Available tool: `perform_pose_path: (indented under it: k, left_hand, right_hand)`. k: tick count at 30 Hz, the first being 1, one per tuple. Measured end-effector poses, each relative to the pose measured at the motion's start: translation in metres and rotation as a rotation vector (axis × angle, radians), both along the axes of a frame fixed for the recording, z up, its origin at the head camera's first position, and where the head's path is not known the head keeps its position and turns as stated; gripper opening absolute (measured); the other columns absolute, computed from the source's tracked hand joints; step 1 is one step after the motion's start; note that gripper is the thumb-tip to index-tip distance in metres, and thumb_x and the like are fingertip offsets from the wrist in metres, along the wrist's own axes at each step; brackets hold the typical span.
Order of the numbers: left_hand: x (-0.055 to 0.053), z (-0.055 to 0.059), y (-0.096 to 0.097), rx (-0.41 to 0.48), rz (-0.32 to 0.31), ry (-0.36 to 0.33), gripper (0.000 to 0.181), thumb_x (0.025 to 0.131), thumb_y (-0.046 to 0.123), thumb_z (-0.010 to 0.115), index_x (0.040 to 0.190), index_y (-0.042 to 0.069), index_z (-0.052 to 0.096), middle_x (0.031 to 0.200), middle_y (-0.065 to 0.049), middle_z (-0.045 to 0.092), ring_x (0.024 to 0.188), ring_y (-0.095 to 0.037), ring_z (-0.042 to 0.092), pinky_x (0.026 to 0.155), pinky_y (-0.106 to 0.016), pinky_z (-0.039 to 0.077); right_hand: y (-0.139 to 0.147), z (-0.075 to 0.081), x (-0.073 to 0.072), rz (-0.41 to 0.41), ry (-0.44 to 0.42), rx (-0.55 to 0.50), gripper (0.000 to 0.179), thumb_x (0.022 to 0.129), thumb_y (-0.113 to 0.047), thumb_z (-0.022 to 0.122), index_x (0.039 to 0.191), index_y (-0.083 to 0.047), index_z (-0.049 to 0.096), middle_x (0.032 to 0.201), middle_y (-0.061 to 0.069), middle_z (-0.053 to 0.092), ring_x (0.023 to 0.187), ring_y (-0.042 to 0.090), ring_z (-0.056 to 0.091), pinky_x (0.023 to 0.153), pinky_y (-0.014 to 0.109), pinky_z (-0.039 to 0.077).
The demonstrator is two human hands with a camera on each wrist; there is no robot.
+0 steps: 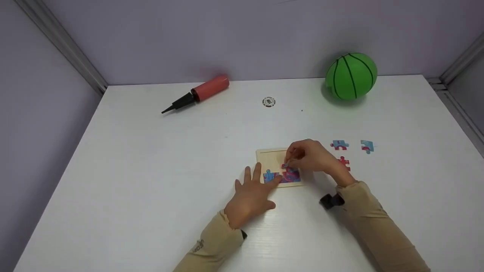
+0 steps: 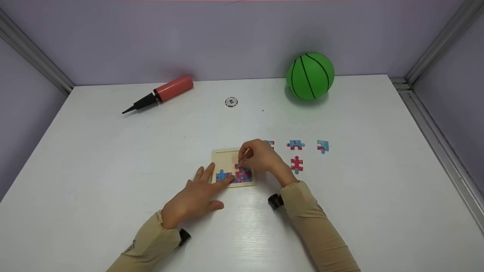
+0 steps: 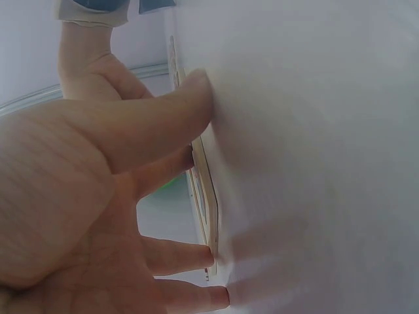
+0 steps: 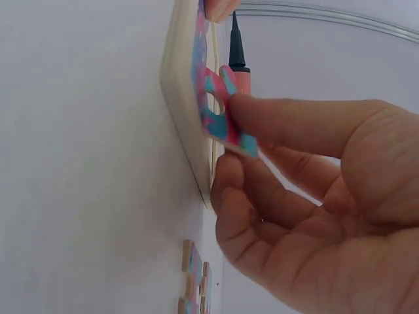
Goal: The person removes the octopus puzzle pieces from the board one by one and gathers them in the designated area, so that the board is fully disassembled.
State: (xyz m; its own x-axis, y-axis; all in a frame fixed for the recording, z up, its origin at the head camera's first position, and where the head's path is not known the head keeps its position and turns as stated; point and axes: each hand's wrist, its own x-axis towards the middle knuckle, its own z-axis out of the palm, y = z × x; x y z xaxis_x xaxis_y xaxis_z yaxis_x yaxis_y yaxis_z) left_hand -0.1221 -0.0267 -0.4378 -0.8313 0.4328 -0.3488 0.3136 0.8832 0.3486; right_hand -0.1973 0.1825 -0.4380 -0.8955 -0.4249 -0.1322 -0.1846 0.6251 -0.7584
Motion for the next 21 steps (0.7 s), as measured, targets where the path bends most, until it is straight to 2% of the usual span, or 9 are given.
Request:
perform_pose_path:
  k: [4,7,14,21]
  left_hand:
    - [-0.001,0.0,0.0,0.011,0.002,-0.013,0.068,0.087,0.033,0.071,0.147,0.033,0.039,0.158,-0.021,0.011,0.142,-0.047,0.01,0.102,-0.067,0.025]
    - [-0.001,-0.001,0.0,0.02,0.0,-0.023,0.068,0.087,0.032,0.07,0.148,0.033,0.039,0.158,-0.021,0.01,0.142,-0.047,0.009,0.102,-0.068,0.024]
    - [-0.002,0.0,0.0,0.028,0.011,-0.031,0.067,0.088,0.031,0.07,0.147,0.033,0.039,0.158,-0.021,0.009,0.142,-0.047,0.008,0.102,-0.068,0.024]
    - [-0.001,0.0,-0.001,0.041,0.013,-0.028,0.067,0.087,0.03,0.071,0.147,0.032,0.04,0.158,-0.021,0.01,0.142,-0.048,0.009,0.102,-0.068,0.023]
  right_hand:
    - [0.004,0.0,-0.001,-0.024,-0.049,-0.062,0.007,0.084,-0.004,0.069,0.09,-0.007,0.069,0.084,0.004,0.067,0.072,0.02,0.054,0.063,0.03,0.047]
    - [0.008,0.001,-0.003,-0.072,-0.1,-0.12,0.008,0.085,-0.008,0.07,0.093,-0.006,0.068,0.086,0.006,0.065,0.075,0.021,0.055,0.061,0.029,0.048]
    - [0.016,0.003,-0.004,-0.119,-0.194,-0.27,0.016,0.087,-0.01,0.069,0.098,0.001,0.065,0.087,0.009,0.062,0.078,0.02,0.057,0.066,0.028,0.051]
    - [0.036,0.002,0.001,-0.143,-0.211,-0.268,0.019,0.088,-0.01,0.069,0.1,0.003,0.063,0.088,0.01,0.062,0.071,0.018,0.057,0.062,0.028,0.051]
